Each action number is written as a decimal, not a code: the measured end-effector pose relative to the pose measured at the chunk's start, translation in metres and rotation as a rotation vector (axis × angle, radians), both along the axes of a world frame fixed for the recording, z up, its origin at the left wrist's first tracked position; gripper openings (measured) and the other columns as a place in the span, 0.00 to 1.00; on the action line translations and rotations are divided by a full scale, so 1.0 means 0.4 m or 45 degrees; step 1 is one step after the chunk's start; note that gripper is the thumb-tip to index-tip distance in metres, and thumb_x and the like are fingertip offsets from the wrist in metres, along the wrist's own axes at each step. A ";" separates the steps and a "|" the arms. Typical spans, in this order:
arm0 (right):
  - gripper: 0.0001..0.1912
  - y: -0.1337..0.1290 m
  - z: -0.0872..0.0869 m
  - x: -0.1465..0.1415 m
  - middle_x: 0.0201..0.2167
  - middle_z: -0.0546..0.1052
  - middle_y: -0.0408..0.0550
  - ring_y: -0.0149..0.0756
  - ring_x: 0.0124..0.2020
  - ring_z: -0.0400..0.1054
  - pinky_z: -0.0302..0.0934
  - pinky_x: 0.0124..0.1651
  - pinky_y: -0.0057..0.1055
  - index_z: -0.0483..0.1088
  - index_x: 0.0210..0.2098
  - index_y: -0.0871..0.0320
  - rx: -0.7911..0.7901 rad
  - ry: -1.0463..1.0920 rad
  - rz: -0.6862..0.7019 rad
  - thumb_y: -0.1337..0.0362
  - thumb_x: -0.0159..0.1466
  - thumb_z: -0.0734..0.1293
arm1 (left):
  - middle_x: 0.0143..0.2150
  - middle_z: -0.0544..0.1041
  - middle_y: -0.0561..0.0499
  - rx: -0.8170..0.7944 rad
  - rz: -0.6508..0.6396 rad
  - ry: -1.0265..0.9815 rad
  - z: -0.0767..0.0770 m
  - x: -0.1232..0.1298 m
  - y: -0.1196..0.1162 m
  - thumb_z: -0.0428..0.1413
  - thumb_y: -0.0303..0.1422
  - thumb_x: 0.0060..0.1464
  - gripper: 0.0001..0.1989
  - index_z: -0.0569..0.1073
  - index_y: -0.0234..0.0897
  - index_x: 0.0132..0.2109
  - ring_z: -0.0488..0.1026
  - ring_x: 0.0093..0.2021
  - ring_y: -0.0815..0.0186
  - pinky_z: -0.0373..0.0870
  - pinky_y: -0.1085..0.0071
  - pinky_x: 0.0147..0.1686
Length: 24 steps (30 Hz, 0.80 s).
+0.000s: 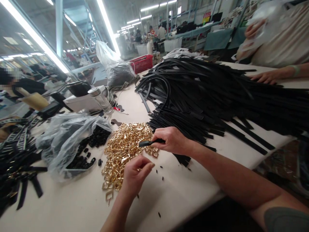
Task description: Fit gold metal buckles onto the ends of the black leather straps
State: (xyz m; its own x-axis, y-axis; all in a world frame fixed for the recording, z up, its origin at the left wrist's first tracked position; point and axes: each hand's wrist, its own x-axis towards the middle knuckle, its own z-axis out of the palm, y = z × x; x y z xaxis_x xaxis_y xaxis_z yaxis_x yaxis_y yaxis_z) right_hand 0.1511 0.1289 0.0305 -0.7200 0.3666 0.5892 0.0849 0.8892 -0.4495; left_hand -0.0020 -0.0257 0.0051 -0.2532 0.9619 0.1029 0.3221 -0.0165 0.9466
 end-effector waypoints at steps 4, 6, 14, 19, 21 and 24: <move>0.03 -0.010 0.003 0.001 0.27 0.75 0.41 0.26 0.26 0.66 0.55 0.30 0.24 0.72 0.30 0.58 -0.002 -0.071 0.066 0.66 0.59 0.70 | 0.28 0.76 0.50 -0.075 0.264 -0.589 -0.015 -0.018 0.009 0.62 0.45 0.50 0.16 0.76 0.36 0.36 0.71 0.24 0.69 0.68 0.75 0.24; 0.04 -0.015 0.004 0.001 0.28 0.75 0.41 0.26 0.26 0.66 0.54 0.30 0.25 0.73 0.31 0.58 -0.006 -0.129 0.079 0.65 0.58 0.70 | 0.27 0.75 0.50 -0.095 0.307 -0.749 -0.017 -0.026 0.014 0.64 0.43 0.48 0.15 0.75 0.34 0.34 0.70 0.23 0.71 0.67 0.76 0.24; 0.10 -0.050 -0.015 -0.018 0.34 0.77 0.45 0.30 0.33 0.71 0.61 0.36 0.25 0.73 0.41 0.57 0.007 -0.084 0.153 0.60 0.63 0.68 | 0.23 0.73 0.53 -0.154 0.192 -0.866 -0.008 -0.014 0.013 0.63 0.40 0.50 0.13 0.73 0.34 0.30 0.67 0.20 0.74 0.61 0.79 0.20; 0.09 -0.056 -0.023 -0.026 0.32 0.78 0.46 0.31 0.34 0.72 0.64 0.37 0.26 0.74 0.41 0.56 -0.114 -0.003 0.179 0.59 0.64 0.67 | 0.23 0.72 0.52 -0.132 0.135 -0.820 0.002 -0.013 0.010 0.61 0.41 0.52 0.14 0.72 0.34 0.30 0.65 0.18 0.73 0.58 0.77 0.18; 0.09 -0.053 -0.027 -0.029 0.31 0.77 0.46 0.31 0.32 0.72 0.64 0.35 0.26 0.74 0.39 0.56 -0.117 -0.001 0.177 0.59 0.64 0.67 | 0.23 0.73 0.52 -0.140 0.128 -0.809 0.002 -0.017 0.011 0.61 0.41 0.51 0.14 0.72 0.34 0.31 0.65 0.18 0.73 0.58 0.76 0.18; 0.09 -0.052 -0.033 -0.032 0.28 0.77 0.46 0.31 0.29 0.71 0.62 0.32 0.26 0.74 0.36 0.56 -0.039 -0.030 0.185 0.59 0.66 0.64 | 0.23 0.73 0.52 -0.140 0.119 -0.792 -0.001 -0.019 0.012 0.62 0.41 0.50 0.14 0.72 0.34 0.31 0.65 0.18 0.73 0.58 0.76 0.18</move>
